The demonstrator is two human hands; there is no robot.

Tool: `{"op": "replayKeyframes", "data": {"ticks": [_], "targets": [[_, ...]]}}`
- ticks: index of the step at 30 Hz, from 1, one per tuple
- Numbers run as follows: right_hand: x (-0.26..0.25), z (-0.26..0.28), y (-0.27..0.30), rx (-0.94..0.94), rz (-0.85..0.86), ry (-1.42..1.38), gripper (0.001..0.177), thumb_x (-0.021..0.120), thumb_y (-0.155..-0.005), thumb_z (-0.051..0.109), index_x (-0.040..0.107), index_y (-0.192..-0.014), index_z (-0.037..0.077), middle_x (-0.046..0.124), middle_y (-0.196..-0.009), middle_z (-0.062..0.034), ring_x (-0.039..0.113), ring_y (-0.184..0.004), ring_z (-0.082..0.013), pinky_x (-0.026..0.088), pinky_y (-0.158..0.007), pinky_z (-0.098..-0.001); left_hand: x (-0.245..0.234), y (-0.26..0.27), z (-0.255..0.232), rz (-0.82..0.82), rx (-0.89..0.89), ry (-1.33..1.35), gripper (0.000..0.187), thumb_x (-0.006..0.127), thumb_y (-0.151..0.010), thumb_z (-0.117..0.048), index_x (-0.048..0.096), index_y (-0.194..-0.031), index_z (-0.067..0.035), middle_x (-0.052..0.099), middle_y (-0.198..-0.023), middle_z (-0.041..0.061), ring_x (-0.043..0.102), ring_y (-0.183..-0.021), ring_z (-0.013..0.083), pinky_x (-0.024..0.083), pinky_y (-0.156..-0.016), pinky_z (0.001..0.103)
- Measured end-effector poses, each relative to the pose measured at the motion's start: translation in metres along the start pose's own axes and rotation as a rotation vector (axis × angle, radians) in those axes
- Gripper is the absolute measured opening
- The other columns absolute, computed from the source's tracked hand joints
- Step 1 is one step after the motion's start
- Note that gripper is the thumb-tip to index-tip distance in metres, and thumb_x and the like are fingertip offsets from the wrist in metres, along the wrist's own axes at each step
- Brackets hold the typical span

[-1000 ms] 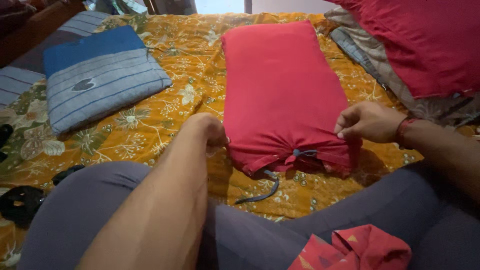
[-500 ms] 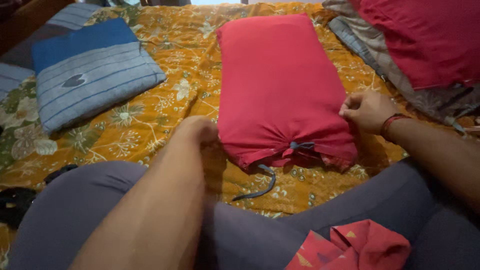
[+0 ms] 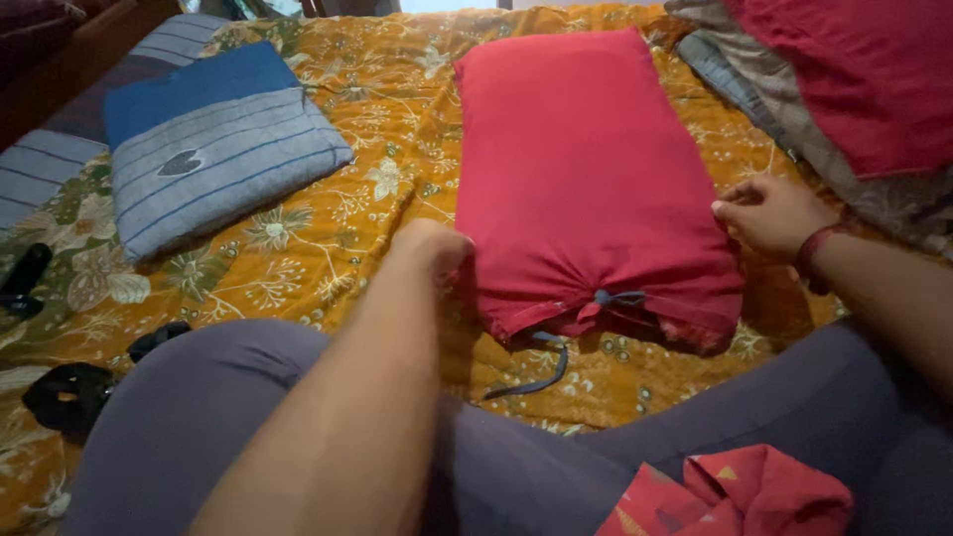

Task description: The person puts a red pillowcase over a pillow on a bed, smooths it out by hand, and then secures the opening using a drawstring.

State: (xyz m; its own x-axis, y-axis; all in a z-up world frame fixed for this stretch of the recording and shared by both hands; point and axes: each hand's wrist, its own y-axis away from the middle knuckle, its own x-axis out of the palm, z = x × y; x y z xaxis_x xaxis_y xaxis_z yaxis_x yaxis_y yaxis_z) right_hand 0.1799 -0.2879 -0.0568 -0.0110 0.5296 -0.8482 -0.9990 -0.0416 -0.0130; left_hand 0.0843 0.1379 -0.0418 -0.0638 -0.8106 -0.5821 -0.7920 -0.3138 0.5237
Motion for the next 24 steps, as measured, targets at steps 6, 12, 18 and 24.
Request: {"op": "replayKeyframes", "data": {"ticks": [6,12,18,24], "targets": [[0.017,-0.014,-0.027,0.111,0.215,-0.037,0.029,0.062,-0.101,0.026,0.075,-0.112,0.002,0.075,-0.099,-0.0236,0.066,-0.087,-0.0462,0.048,-0.081,-0.0604,-0.001,0.027,-0.006,-0.344,-0.036,-0.245,0.038,0.071,-0.085,-0.019,0.074,-0.123,-0.011,0.067,-0.131,0.015,0.066,-0.119,0.0324,0.056,-0.094,0.044],[0.017,-0.044,-0.037,0.035,0.219,0.087,0.03,0.065,-0.099,0.032,0.078,-0.104,0.006,0.077,-0.094,-0.0129,0.073,-0.082,-0.0285,0.056,-0.078,-0.0426,0.004,0.044,-0.012,-0.195,-0.053,-0.443,0.031,0.069,-0.088,-0.023,0.077,-0.114,-0.007,0.075,-0.118,0.016,0.073,-0.109,0.0297,0.057,-0.092,0.042],[0.04,-0.065,-0.069,0.103,0.18,-0.109,0.031,0.075,-0.094,0.034,0.08,-0.107,0.005,0.075,-0.103,-0.015,0.072,-0.088,-0.0289,0.054,-0.08,-0.044,0.0,0.07,-0.017,-0.205,-0.147,-0.253,0.032,0.077,-0.081,-0.018,0.079,-0.111,-0.005,0.079,-0.114,0.013,0.078,-0.104,0.0268,0.06,-0.088,0.042],[0.034,-0.097,-0.08,-0.157,0.263,0.334,0.028,0.073,-0.091,0.039,0.081,-0.102,0.014,0.082,-0.097,-0.0089,0.073,-0.086,-0.0235,0.057,-0.082,-0.0397,-0.002,0.047,-0.011,-0.254,-0.067,-0.448,0.036,0.074,-0.084,-0.017,0.078,-0.119,-0.009,0.072,-0.125,0.014,0.07,-0.116,0.0299,0.058,-0.091,0.042]]}}
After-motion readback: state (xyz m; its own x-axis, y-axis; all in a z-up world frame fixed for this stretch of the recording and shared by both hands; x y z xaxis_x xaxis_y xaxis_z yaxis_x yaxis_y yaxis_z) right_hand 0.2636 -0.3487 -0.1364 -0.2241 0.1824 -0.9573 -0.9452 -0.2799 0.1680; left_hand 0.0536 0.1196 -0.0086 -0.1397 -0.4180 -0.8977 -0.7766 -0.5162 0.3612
